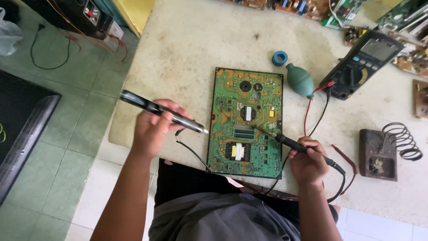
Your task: Desoldering electronic components from a circuit board using a soldering iron and a manual desoldering pump.
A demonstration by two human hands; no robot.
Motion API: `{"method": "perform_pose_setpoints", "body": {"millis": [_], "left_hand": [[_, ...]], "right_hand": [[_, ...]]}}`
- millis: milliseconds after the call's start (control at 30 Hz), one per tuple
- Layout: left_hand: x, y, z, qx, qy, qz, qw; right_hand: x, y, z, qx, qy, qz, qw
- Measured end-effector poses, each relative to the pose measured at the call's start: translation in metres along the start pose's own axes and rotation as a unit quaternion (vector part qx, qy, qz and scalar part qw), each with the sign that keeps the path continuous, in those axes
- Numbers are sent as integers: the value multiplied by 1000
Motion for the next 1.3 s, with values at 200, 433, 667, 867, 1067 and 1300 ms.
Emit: {"method": "perform_pose_setpoints", "body": {"millis": [200,433,667,867,1067,1300], "left_hand": [[-1,-42,25,-167,-21,-68,983],[-1,-58,32,-232,-20,-113,966],[-5,-67,31,-259,-25,-117,958],[-11,-67,32,-258,-19,-119,959],[-12,-69,31,-259,-18,-123,958],[-15,-69,33,-256,-16,-126,958]], "right_hand": [[0,-28,28,-103,43,19,994],[27,2,39,-110,66,38,991],[11,-33,51,-127,92,141,977],[5,-46,52,-142,88,231,958],[1,-51,51,-154,86,253,951],[3,-56,50,-159,91,234,955]]}}
Point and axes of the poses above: each hand's wrist, its own z-axis away from the middle knuckle, its own y-axis out of the back of the hand, x = y × z, the point moved 4 cm from there along -z, towards the middle knuckle, and after that the axes turned 12 degrees about -y, right-handed, at the moved point
